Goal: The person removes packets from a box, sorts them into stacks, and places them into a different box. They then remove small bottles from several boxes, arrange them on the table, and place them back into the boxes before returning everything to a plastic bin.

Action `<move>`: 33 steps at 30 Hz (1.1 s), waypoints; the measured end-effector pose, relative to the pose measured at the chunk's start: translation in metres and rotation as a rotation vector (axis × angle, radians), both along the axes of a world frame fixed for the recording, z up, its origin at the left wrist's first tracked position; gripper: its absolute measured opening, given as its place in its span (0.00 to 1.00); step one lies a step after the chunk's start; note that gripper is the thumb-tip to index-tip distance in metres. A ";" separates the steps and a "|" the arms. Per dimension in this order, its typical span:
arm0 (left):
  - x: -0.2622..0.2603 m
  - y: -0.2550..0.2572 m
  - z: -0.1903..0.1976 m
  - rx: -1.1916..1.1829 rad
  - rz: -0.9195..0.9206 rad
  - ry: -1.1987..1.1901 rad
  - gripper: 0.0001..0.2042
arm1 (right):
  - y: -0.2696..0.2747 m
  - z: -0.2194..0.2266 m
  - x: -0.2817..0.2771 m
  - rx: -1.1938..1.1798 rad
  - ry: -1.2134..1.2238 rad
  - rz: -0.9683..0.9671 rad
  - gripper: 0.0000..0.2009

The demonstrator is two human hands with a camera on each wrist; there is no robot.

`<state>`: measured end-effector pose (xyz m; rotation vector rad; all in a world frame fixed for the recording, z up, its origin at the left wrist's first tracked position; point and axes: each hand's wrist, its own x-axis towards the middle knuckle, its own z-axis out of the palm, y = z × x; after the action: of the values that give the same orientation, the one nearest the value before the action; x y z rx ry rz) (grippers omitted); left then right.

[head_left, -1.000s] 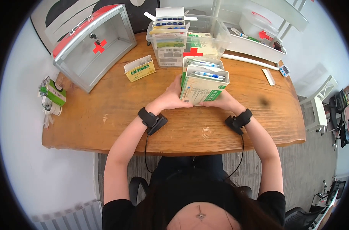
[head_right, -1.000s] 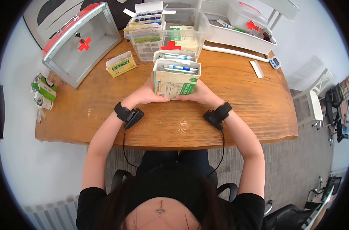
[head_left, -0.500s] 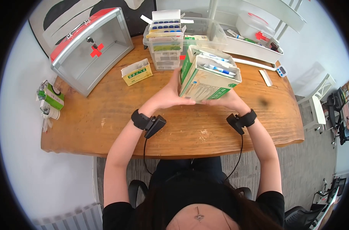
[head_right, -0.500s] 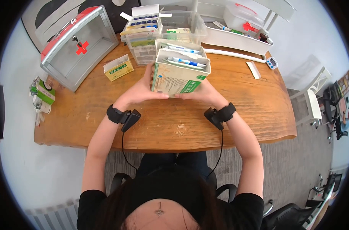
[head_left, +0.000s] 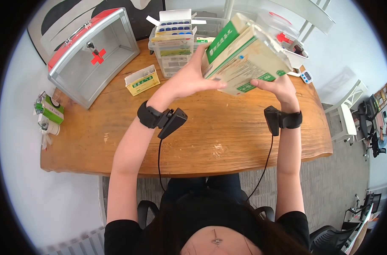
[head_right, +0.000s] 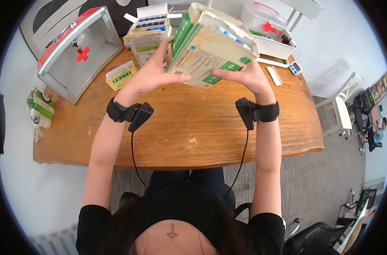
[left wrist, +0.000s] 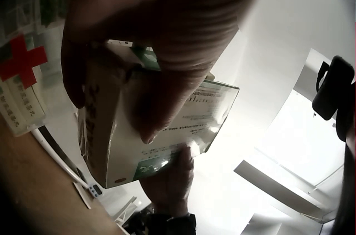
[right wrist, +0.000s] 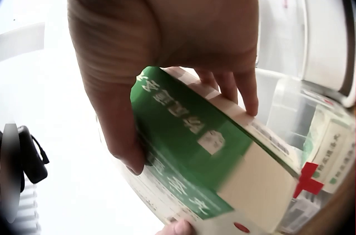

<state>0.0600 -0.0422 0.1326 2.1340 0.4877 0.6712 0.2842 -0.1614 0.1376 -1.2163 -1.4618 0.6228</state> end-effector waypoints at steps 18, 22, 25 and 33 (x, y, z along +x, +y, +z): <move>0.029 0.032 0.011 0.500 0.277 -0.187 0.35 | 0.090 0.002 0.012 0.350 0.758 -0.090 0.22; 0.028 0.031 -0.017 0.664 0.248 0.036 0.29 | 0.101 -0.004 0.015 0.415 0.699 -0.188 0.22; 0.029 0.031 -0.032 0.735 0.208 0.125 0.27 | 0.106 -0.005 0.011 0.500 0.558 -0.259 0.24; 0.027 0.031 -0.031 0.639 0.169 0.042 0.17 | 0.134 0.005 -0.002 0.381 0.246 -0.167 0.34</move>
<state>0.0875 -0.0115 0.1018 2.7277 0.5291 0.9767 0.2818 -0.0272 0.1423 -0.9157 -1.1909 0.3455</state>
